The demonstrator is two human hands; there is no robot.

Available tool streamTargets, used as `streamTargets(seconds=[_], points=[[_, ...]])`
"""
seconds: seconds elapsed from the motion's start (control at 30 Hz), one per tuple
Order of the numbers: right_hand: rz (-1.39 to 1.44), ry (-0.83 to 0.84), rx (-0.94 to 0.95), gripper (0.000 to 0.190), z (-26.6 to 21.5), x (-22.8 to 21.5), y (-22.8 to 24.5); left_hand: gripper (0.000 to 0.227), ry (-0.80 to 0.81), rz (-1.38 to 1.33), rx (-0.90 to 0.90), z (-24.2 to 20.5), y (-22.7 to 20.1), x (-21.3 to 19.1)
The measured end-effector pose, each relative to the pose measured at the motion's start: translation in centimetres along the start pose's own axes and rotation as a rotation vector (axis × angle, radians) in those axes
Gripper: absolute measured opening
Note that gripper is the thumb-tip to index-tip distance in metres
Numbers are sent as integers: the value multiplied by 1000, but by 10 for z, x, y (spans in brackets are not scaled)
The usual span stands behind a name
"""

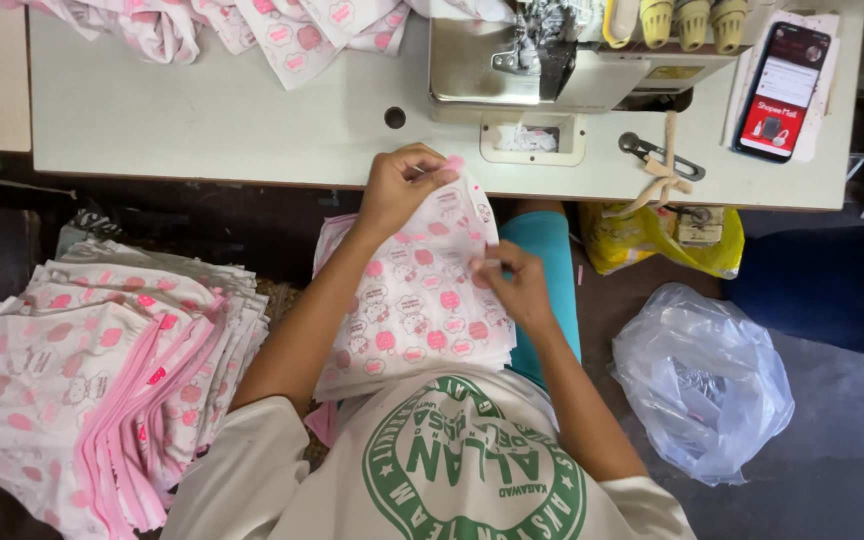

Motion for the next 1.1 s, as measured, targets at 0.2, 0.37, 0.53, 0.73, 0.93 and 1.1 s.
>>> streamTargets(seconds=[0.2,0.37,0.53,0.73,0.93,1.1], points=[[-86,53,19,10,-24,1,50,14,-158,40,-12,-9,-7,-49],[12,133,-223,6,-1,-4,178,10,-345,353,418,-94,-234,-71],[-51,202,-506,11,17,-7,254,16,-421,634,823,-134,-323,-71],[-13,143,-500,8,35,-25,265,16,-598,494,781,-149,-313,-82],[-11,76,-488,6,39,-47,270,17,-658,186,420,-138,-250,-100],[-51,54,-566,10,36,-72,267,14,-565,-98,309,-114,-211,-86]])
Point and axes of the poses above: each hand's wrist, its own z-axis towards the middle knuckle, its own x-axis out of the palm, y = z × x, the point moved 7 cm from there along z, towards the middle knuckle, and after that the axes turned 12 degrees about -x, right-handed, at the moved point
